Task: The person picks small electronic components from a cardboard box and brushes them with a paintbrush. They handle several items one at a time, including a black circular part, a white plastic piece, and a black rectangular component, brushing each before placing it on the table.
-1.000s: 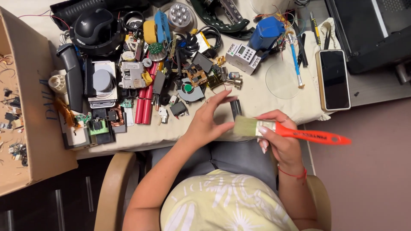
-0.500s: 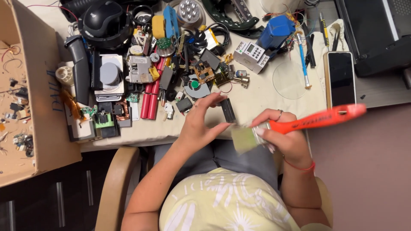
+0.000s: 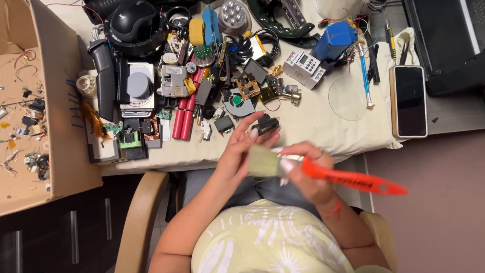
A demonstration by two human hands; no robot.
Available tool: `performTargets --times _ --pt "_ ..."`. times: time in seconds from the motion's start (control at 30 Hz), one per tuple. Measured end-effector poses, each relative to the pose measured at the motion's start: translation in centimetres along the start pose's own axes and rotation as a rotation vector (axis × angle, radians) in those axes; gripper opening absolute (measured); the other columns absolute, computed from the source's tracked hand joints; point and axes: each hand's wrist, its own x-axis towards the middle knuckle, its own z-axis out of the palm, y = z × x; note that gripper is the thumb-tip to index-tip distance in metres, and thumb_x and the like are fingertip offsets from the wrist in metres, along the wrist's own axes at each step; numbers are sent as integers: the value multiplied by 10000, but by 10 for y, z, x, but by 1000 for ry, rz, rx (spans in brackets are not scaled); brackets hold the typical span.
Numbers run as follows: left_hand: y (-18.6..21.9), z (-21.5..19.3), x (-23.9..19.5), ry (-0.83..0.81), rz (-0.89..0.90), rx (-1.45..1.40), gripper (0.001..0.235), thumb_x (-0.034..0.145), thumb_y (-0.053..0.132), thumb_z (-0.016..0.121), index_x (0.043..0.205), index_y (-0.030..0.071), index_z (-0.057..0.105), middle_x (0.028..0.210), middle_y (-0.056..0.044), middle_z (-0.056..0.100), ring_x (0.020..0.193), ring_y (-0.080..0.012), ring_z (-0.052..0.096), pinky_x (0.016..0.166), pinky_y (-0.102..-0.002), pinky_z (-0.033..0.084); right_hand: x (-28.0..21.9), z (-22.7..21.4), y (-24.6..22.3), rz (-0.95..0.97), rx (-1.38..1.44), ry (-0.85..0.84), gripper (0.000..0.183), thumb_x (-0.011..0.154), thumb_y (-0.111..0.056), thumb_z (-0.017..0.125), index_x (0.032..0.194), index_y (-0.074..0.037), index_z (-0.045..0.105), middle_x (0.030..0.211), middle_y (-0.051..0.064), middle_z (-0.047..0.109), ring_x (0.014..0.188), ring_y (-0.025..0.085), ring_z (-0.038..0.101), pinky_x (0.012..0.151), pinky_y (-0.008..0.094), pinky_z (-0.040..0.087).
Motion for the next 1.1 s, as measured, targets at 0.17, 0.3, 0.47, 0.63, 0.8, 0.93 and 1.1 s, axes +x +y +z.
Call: performTargets --times 0.17,0.3,0.47,0.63,0.8,0.93,1.1 --pt "0 -8 -2 -15 5 -27 626 926 174 694 1465 -5 430 1312 -238 632 1205 -331 647 1084 -493 515 9 -7 34 -396 -357 214 190 859 -106 742 1037 -62 790 747 102 720 575 250 672 560 357 561" --pt "9 14 -6 -24 40 15 686 849 109 748 1454 7 440 1309 -201 635 1199 -299 656 1140 -501 463 9 -14 45 -619 -507 401 184 886 -84 721 1028 15 782 708 95 682 515 224 617 532 364 530" --pt "13 11 -8 -125 170 173 828 713 -57 819 1440 11 430 1357 -241 602 1277 -329 615 1136 -449 482 13 -22 38 -177 77 504 225 860 -167 631 1017 -7 653 780 116 659 614 159 629 569 267 522" --pt "14 12 -9 -243 282 328 941 613 -196 873 1428 -44 427 1386 -271 585 1291 -320 611 1124 -399 504 12 -4 18 -26 435 501 250 885 -193 610 1029 1 546 743 91 636 435 115 630 347 181 515" --pt "18 5 -9 -294 345 466 916 653 -112 906 1438 -59 436 1393 -258 592 1300 -290 605 1144 -395 489 3 -20 23 41 424 154 296 788 -97 658 930 161 633 440 181 526 282 176 548 281 240 465" --pt "21 11 -17 -317 288 521 910 666 -95 909 1446 -41 443 1370 -239 614 1281 -231 622 1131 -330 491 22 -33 25 126 492 -26 317 752 -96 640 888 190 622 342 170 442 221 176 473 226 244 398" --pt "22 10 -13 -316 313 552 888 662 -72 919 1428 -58 470 1368 -239 622 1274 -226 627 1122 -329 491 2 -18 38 -113 255 265 255 865 -103 685 1013 102 657 600 172 628 400 181 642 384 270 530"
